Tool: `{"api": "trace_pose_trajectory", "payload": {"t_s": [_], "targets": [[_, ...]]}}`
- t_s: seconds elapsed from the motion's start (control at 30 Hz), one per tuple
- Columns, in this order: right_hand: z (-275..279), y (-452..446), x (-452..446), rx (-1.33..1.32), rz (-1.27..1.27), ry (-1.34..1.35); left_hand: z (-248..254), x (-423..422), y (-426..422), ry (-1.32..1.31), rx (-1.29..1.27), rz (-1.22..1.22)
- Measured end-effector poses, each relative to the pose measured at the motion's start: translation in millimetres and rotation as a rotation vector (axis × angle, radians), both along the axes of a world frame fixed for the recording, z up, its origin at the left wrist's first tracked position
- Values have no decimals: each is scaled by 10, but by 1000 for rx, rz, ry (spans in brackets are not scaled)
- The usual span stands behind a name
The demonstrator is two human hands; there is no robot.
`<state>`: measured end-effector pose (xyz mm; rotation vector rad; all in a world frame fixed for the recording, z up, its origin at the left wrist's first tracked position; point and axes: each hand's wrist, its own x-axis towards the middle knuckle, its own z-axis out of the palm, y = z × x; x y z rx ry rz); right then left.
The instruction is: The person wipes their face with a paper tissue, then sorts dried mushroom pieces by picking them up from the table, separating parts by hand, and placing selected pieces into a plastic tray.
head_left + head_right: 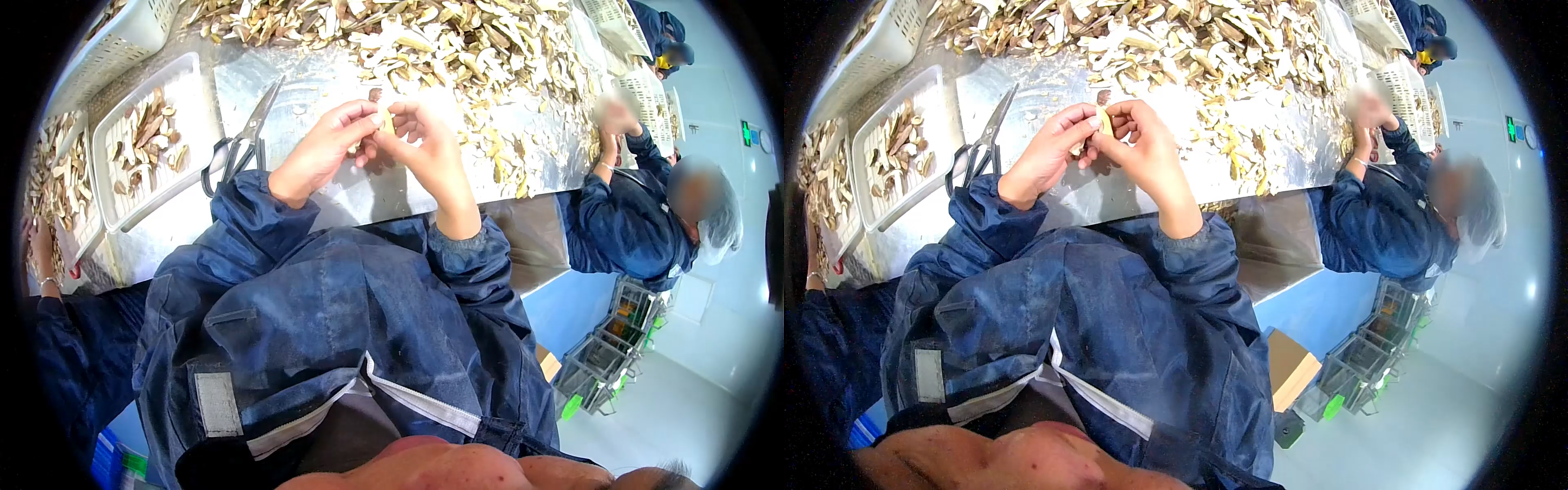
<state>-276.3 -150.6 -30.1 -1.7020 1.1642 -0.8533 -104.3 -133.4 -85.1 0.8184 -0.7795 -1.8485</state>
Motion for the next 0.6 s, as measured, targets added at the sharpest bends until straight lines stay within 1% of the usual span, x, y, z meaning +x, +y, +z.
{"api": "trace_pose_trajectory", "payload": {"t_s": [0.07,0.1,0.2,0.33,0.6], "targets": [[-87,-14,-77,316,-28,-277,-4,-10,2,-43,-33,12],[-106,-34,-104,265,-7,-273,-21,-17,3,-76,-67,8],[-118,-29,-126,332,-39,-301,-62,-37,14,-157,-131,-6],[-150,-22,-144,326,-58,-288,-40,-32,19,-209,-183,-20],[-186,-9,-148,299,-100,-257,-106,-42,10,-270,-177,-6]]}}
